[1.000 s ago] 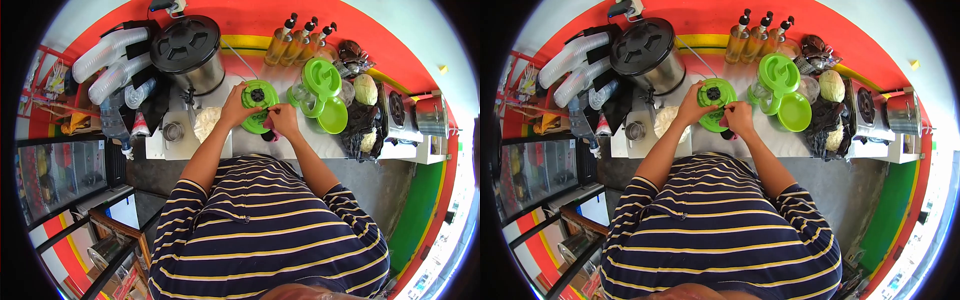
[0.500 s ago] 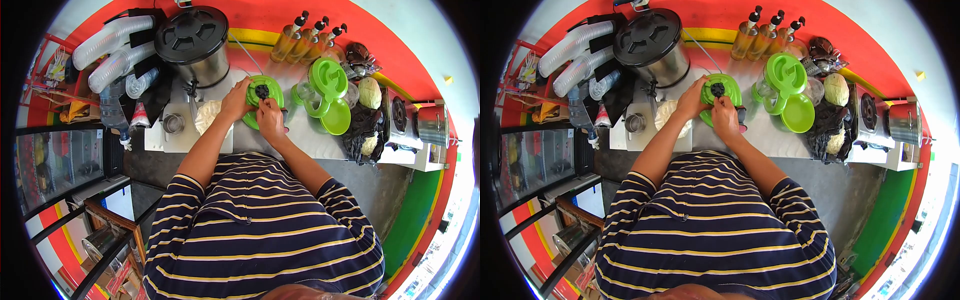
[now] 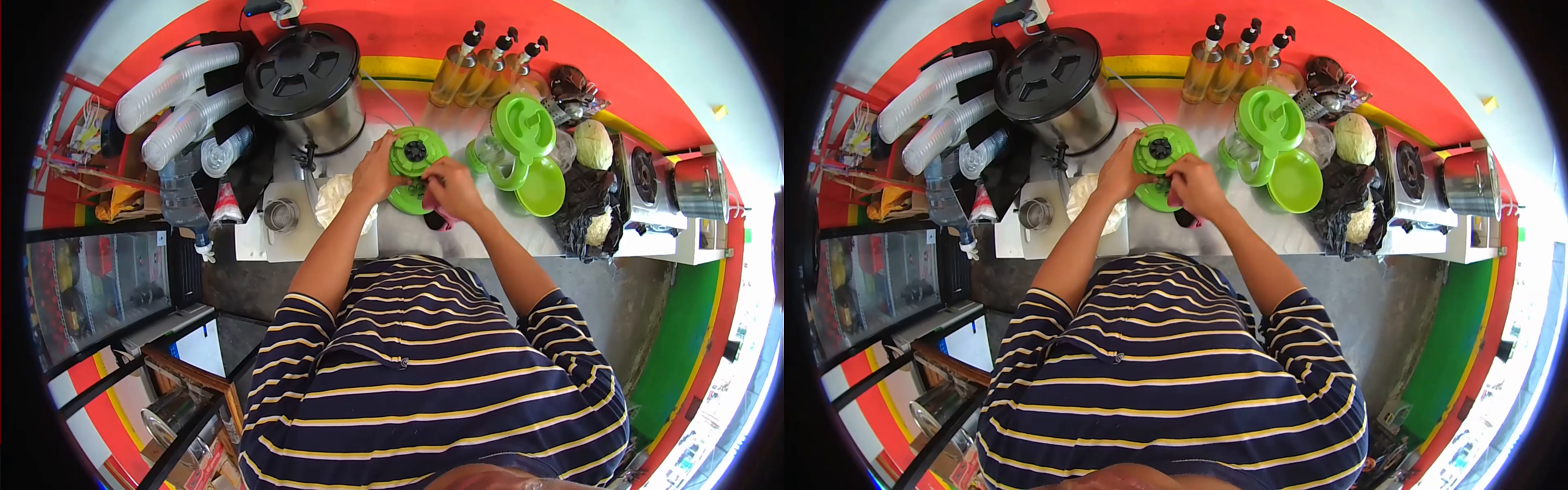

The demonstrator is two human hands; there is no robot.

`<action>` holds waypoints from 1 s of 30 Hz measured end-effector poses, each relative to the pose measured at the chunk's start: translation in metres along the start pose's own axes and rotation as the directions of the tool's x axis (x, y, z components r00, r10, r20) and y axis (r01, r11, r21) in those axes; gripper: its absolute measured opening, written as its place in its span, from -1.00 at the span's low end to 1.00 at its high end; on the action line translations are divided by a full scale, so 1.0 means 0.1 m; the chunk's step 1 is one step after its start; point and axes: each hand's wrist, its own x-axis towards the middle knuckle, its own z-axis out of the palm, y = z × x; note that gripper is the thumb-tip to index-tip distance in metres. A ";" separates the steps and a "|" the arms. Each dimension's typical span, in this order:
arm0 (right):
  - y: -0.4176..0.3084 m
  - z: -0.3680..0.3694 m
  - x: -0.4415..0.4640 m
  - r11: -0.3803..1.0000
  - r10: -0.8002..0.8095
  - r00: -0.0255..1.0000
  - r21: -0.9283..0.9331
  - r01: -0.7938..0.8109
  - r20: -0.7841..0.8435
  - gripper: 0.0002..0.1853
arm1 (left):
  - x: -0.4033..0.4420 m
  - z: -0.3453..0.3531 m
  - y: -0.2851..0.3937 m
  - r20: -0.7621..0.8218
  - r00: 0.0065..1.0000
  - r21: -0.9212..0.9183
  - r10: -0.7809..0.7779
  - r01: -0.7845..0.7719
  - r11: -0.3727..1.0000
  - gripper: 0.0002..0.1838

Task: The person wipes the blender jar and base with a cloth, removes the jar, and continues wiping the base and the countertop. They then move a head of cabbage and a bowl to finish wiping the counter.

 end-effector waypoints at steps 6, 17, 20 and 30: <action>0.08 0.01 0.35 0.979 0.204 0.924 0.091 -0.184 -0.323 -0.87 | -0.01 -0.06 0.08 0.033 0.999 0.026 -0.041 0.041 0.999 0.15; -0.03 0.19 0.35 0.965 0.130 0.949 -0.181 -0.187 -0.288 -0.84 | -0.02 -0.04 0.05 0.021 0.999 -0.019 -0.042 0.042 0.999 0.11; -0.07 0.06 0.51 0.943 0.267 0.940 -0.143 -0.301 -0.214 -0.86 | -0.01 -0.06 0.05 0.030 0.999 0.014 -0.037 0.037 0.999 0.14; 0.44 -0.04 0.91 0.910 0.309 0.926 -0.216 -0.354 -0.218 -0.85 | 0.02 -0.04 -0.01 0.023 1.000 0.011 -0.008 0.008 1.000 0.07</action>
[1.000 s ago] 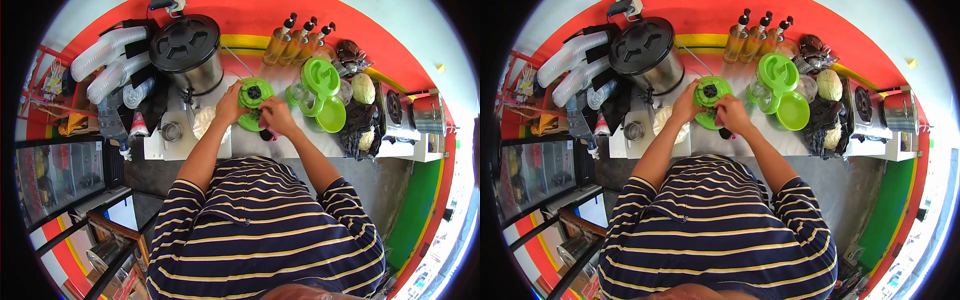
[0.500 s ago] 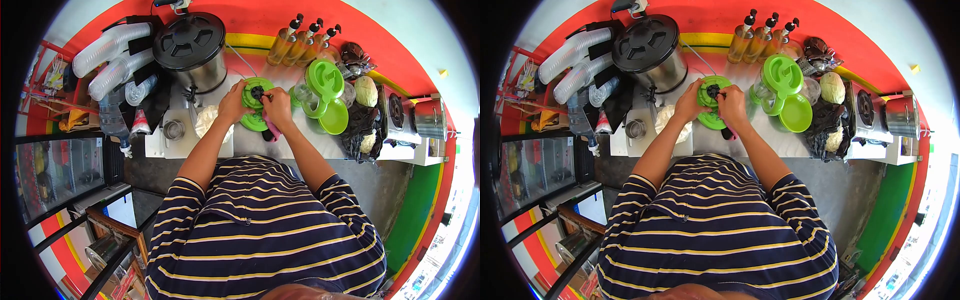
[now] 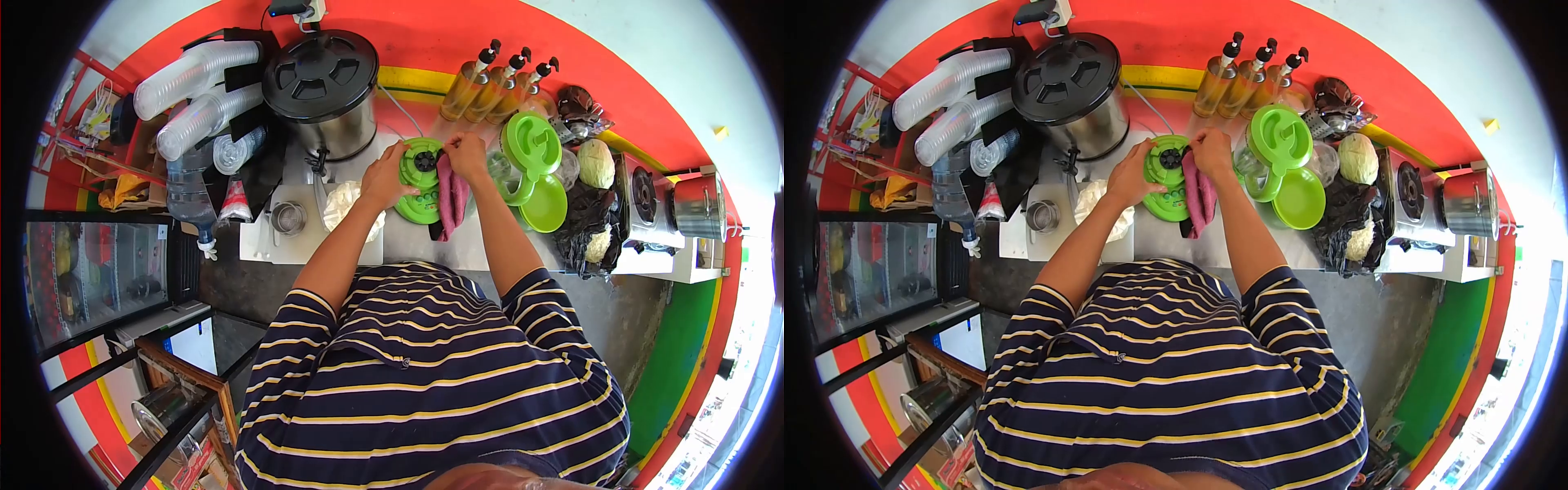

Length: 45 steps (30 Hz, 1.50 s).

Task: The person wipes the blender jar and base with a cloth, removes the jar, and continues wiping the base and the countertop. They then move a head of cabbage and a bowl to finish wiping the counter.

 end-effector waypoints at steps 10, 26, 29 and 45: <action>-0.18 -0.01 -0.14 0.942 -0.082 0.996 0.329 0.072 0.018 -0.77 | -0.02 0.01 -0.02 -0.016 1.000 -0.014 0.006 -0.006 1.000 0.11; -0.58 -0.05 0.20 0.987 -0.042 0.994 0.152 0.057 -0.102 -0.78 | -0.05 0.05 -0.10 -0.079 0.994 -0.130 0.078 -0.087 0.988 0.14; -0.63 -0.01 -0.03 0.947 -0.299 0.954 0.120 0.297 0.001 -0.79 | -0.07 0.10 -0.12 -0.110 0.990 -0.148 0.087 -0.103 0.984 0.12; -0.58 0.18 -0.31 0.860 -0.468 0.872 -0.155 0.487 0.145 -0.83 | -0.04 0.05 -0.13 -0.065 0.997 -0.160 0.031 -0.042 0.986 0.18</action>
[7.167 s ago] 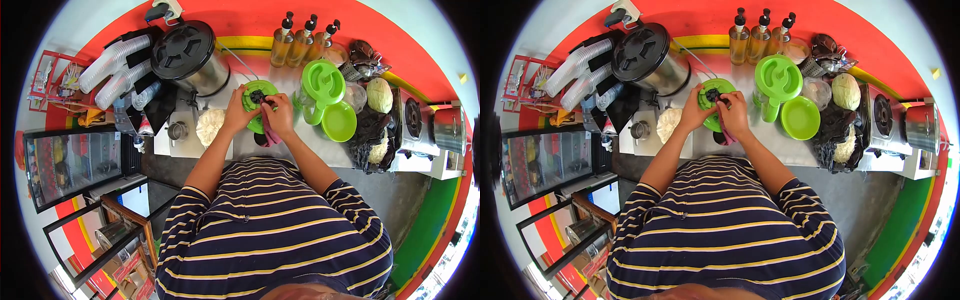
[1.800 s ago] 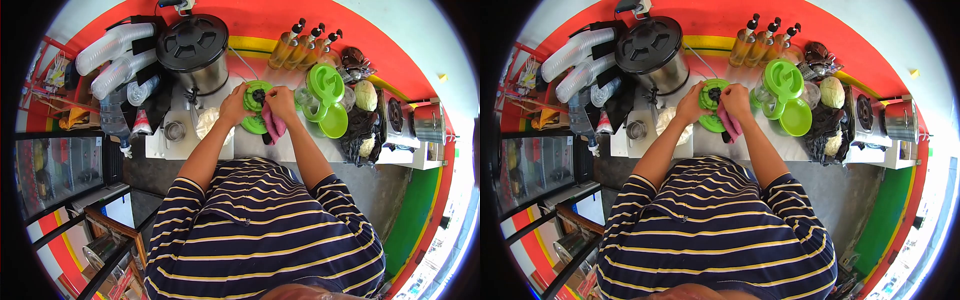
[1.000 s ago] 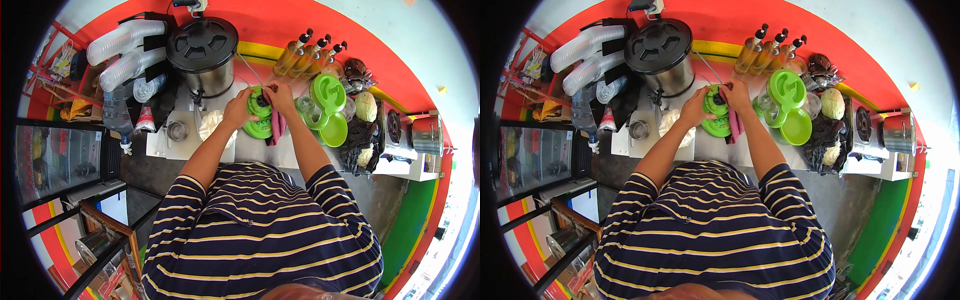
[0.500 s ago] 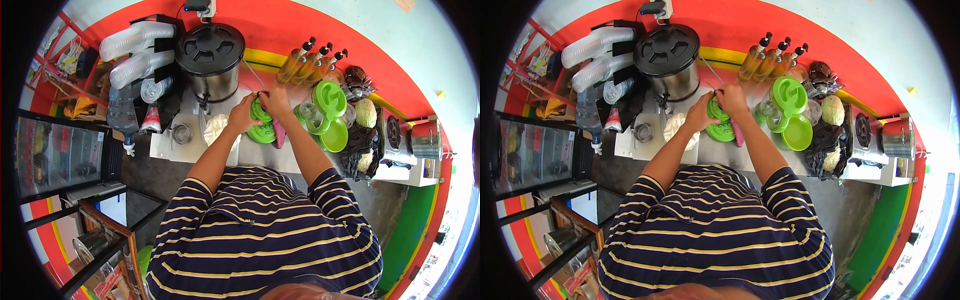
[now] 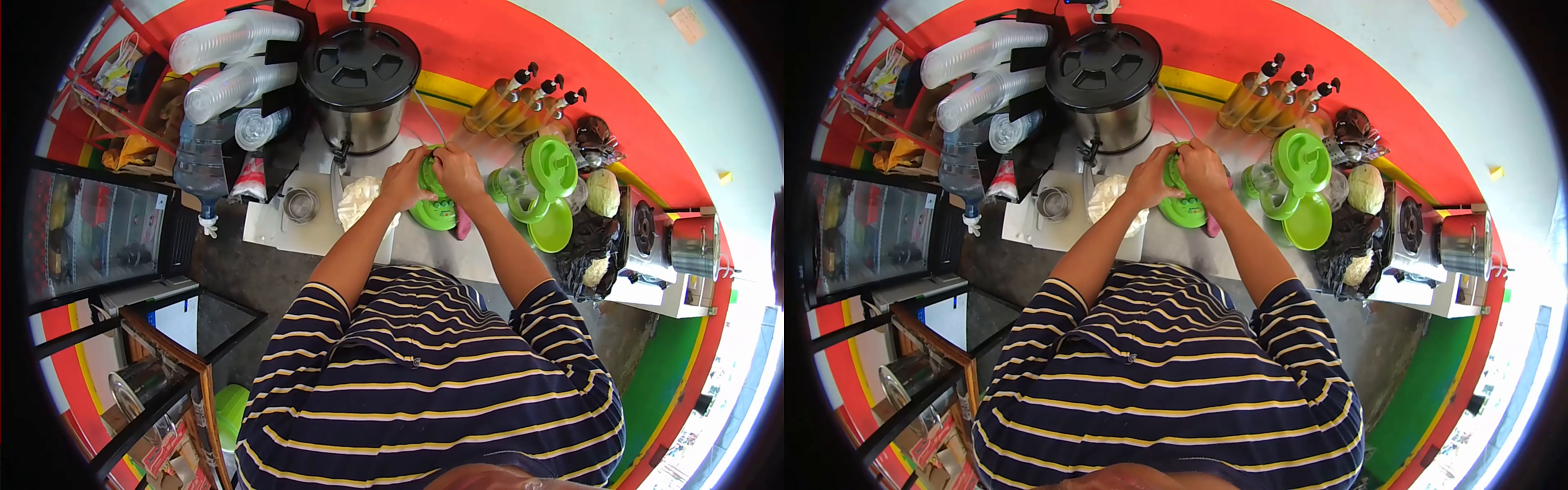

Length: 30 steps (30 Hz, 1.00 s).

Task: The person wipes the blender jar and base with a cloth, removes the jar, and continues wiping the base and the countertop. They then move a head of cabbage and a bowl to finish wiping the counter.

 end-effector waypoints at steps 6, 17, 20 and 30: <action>-0.01 -0.07 -0.07 0.995 -0.084 0.994 -0.048 0.087 0.067 -0.83 | 0.00 0.01 -0.02 -0.005 1.000 -0.023 0.022 -0.022 0.999 0.16; 0.15 -0.15 -0.01 0.936 -0.295 0.942 -0.151 0.319 0.163 -0.88 | 0.00 0.02 -0.05 -0.012 0.999 -0.020 0.036 -0.036 0.999 0.17; 0.17 -0.19 0.01 0.919 -0.368 0.914 -0.084 0.385 0.169 -0.89 | 0.00 0.00 -0.05 0.003 0.999 -0.015 0.043 -0.043 0.999 0.19; -0.02 -0.41 -0.20 0.976 -0.180 0.929 -0.063 0.211 0.323 -0.77 | 0.01 0.04 -0.10 -0.003 0.999 -0.002 0.035 -0.035 0.999 0.14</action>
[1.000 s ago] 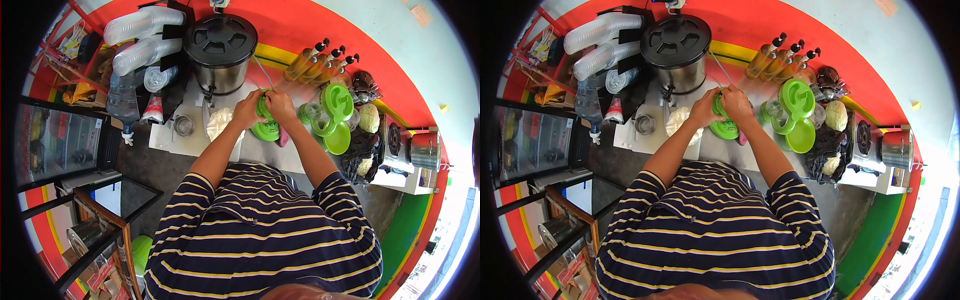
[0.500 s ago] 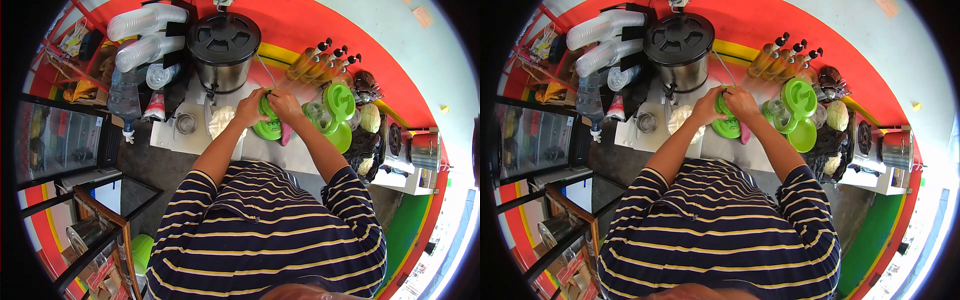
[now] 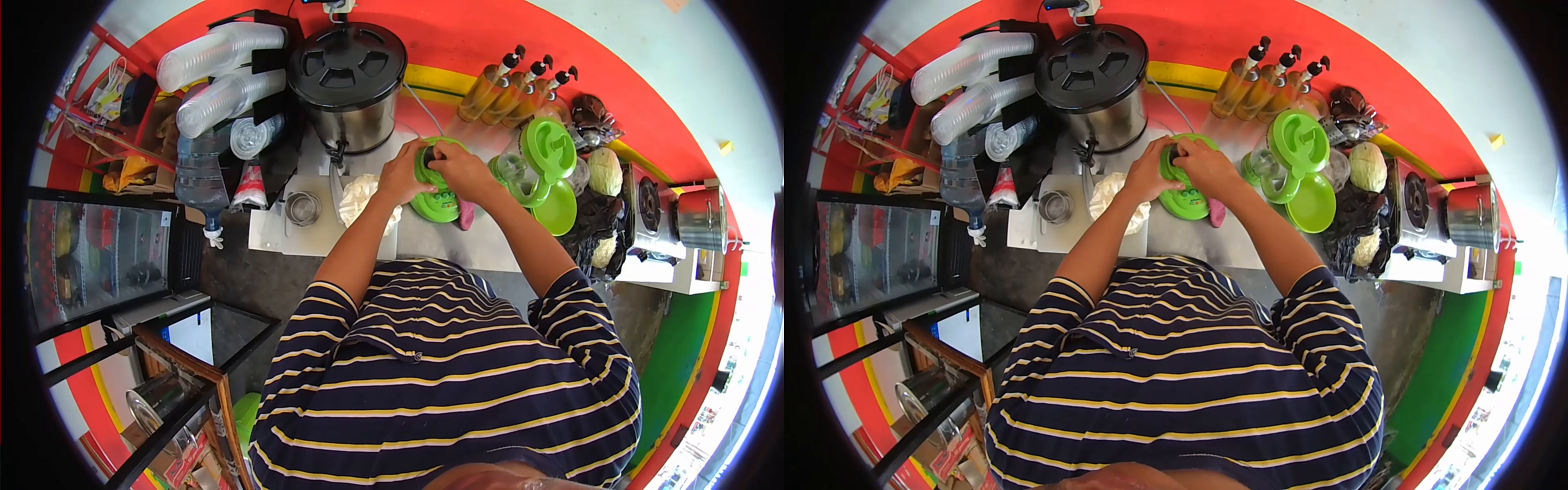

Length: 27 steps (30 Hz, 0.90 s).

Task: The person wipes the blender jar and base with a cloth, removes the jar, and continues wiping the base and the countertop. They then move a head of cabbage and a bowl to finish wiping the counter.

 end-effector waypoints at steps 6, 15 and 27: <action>-0.27 0.13 -0.15 0.972 0.155 0.988 -0.178 -0.155 -0.015 -0.77 | -0.01 0.00 0.01 -0.004 1.000 -0.023 -0.025 0.024 0.999 0.10; -0.40 0.32 -0.03 0.943 0.102 0.994 -0.314 -0.112 -0.049 -0.83 | 0.01 0.06 -0.10 -0.010 0.999 -0.003 -0.040 0.040 0.999 0.08; -0.12 0.45 -0.69 0.973 0.225 0.942 0.115 -0.202 -0.250 -0.50 | -0.01 0.09 -0.09 -0.023 0.999 -0.070 -0.039 0.038 0.997 0.18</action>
